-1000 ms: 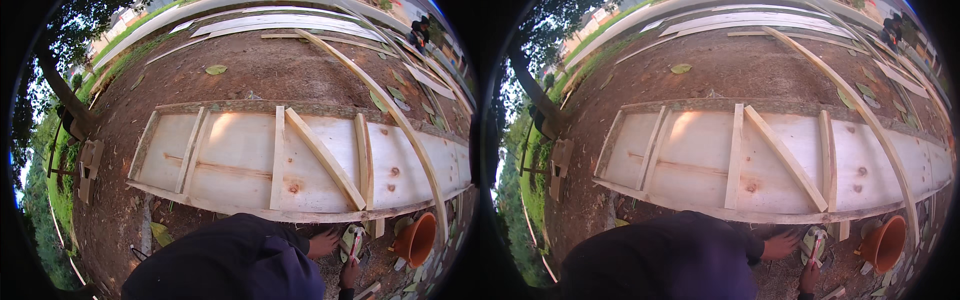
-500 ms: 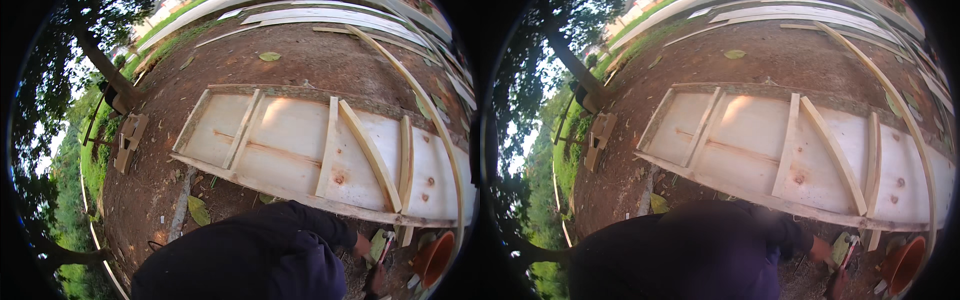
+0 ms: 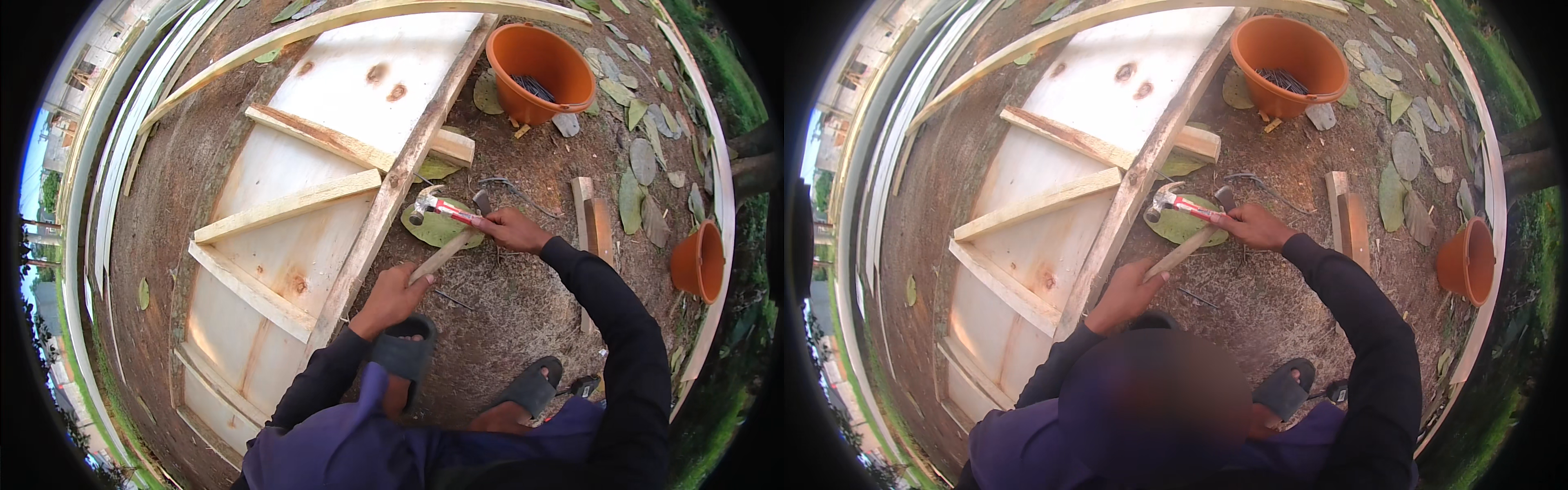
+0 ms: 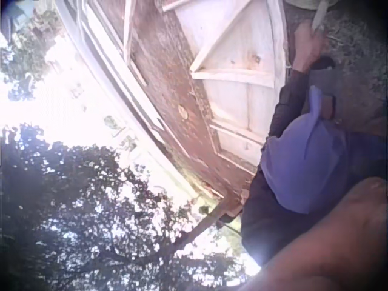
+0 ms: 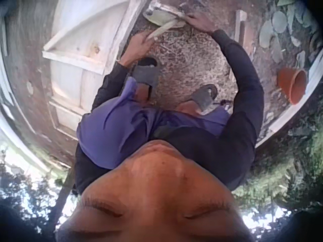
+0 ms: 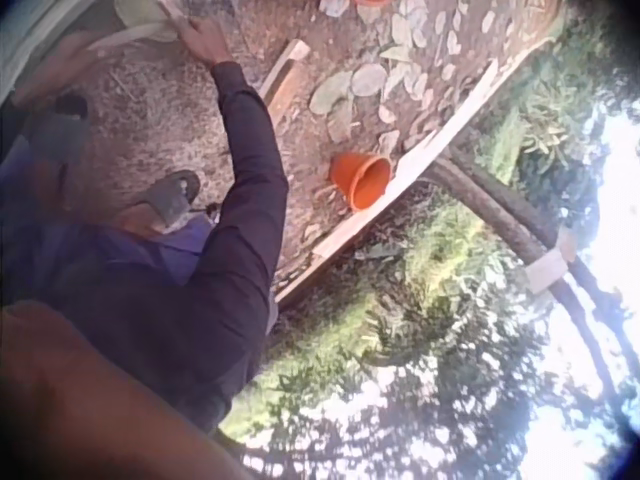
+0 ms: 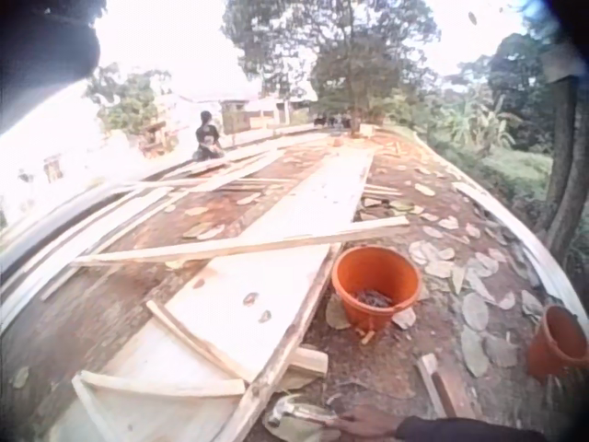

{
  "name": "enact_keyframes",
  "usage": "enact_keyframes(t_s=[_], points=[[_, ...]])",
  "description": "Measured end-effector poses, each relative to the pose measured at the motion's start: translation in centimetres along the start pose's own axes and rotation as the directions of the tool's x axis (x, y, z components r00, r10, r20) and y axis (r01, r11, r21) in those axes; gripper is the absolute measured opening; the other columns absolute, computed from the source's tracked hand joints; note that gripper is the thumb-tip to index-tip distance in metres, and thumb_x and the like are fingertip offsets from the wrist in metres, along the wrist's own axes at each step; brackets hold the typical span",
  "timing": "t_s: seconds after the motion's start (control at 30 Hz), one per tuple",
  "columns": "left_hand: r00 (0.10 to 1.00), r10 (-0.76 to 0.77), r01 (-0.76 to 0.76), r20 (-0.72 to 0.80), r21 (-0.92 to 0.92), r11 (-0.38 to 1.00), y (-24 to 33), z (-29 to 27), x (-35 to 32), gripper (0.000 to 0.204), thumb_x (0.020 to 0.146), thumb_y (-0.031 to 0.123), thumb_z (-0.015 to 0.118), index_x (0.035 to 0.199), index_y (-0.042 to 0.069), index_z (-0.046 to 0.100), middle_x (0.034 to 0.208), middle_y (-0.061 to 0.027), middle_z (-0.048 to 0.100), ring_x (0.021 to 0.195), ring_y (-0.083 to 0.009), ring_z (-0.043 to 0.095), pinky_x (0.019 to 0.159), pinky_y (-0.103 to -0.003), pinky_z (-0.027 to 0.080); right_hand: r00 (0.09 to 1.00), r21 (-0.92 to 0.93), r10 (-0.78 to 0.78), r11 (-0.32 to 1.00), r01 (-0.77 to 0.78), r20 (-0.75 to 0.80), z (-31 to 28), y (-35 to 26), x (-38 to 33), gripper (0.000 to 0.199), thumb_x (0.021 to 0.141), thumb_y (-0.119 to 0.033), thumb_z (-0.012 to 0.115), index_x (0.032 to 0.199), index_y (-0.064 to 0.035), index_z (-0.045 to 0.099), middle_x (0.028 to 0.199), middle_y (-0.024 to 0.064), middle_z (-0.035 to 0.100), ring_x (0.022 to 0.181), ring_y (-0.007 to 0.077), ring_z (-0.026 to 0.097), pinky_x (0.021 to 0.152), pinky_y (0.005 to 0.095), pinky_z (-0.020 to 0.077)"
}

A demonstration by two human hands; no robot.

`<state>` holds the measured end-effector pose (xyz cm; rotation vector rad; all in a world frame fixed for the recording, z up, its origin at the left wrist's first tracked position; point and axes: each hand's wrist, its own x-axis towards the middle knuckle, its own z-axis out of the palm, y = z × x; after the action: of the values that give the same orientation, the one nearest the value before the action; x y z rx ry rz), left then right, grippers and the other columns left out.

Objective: The person assembles a wooden frame by positioning planks and securing them with nails. They use a hammer to drive nails into the wood and adjust the pieces to fit together.

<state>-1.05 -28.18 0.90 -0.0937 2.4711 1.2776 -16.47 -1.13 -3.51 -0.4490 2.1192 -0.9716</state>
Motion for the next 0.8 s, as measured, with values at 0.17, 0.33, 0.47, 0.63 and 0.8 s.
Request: enact_keyframes(t_s=[0.17,0.33,0.47,0.63,0.8], points=[[0.991,-0.128,0.128,0.026,-0.018,0.992,-0.2,-3.5,-5.6,0.039,0.097,0.034,0.066,0.093,-0.006,0.066,0.073,-0.0283,0.063,0.070,-0.0439,0.066,0.065,-0.049,0.049,0.999,-0.069,-0.019,0.997,0.020,0.026,0.6,-0.4,1.2,0.073,0.102,-0.064,0.049,0.079,0.0018,0.068,0.057,0.0045,0.046,0.055,0.0174,0.042,0.055,0.0412,0.0368],[0.975,-0.217,0.213,0.046,0.088,0.973,1.8,-7.4,-9.8,0.038,0.096,0.032,0.067,0.089,-0.005,0.064,0.071,-0.0294,0.062,0.070,-0.0453,0.066,0.064,-0.050,0.049,0.999,-0.062,-0.004,0.998,0.006,0.042,0.0,0.5,1.9,0.071,0.102,-0.063,0.050,0.084,0.0023,0.070,0.058,0.0065,0.047,0.056,0.0185,0.044,0.056,0.0416,0.0384],[0.947,-0.322,0.320,-0.012,0.165,0.933,1.8,-9.1,-12.2,0.034,0.095,0.029,0.069,0.090,-0.004,0.064,0.068,-0.0284,0.062,0.068,-0.0455,0.066,0.062,-0.050,0.049,0.998,-0.165,-0.052,0.985,0.057,0.030,-1.0,0.9,2.7,0.069,0.101,-0.062,0.053,0.089,0.0028,0.072,0.061,0.0107,0.053,0.058,0.0210,0.051,0.059,0.0420,0.0427],[0.951,-0.191,0.248,-0.242,0.231,0.941,1.7,-9.9,-11.9,0.027,0.094,0.022,0.071,0.096,-0.005,0.064,0.067,-0.0270,0.062,0.065,-0.0453,0.065,0.060,-0.048,0.049,0.998,-0.295,-0.060,0.953,0.067,0.034,-1.6,-0.6,2.6,0.068,0.100,-0.062,0.055,0.091,0.0024,0.075,0.065,0.0173,0.060,0.061,0.0279,0.060,0.063,0.0449,0.0472],[0.956,-0.037,0.135,-0.292,0.321,0.937,2.3,-10.1,-9.3,0.027,0.095,0.019,0.070,0.102,-0.006,0.064,0.075,-0.0280,0.065,0.069,-0.0452,0.065,0.062,-0.049,0.049,0.996,-0.347,-0.065,0.937,0.040,-0.060,-0.6,-0.8,1.5,0.068,0.099,-0.062,0.055,0.087,0.0022,0.074,0.067,0.0219,0.063,0.062,0.0361,0.063,0.066,0.0485,0.0499]])
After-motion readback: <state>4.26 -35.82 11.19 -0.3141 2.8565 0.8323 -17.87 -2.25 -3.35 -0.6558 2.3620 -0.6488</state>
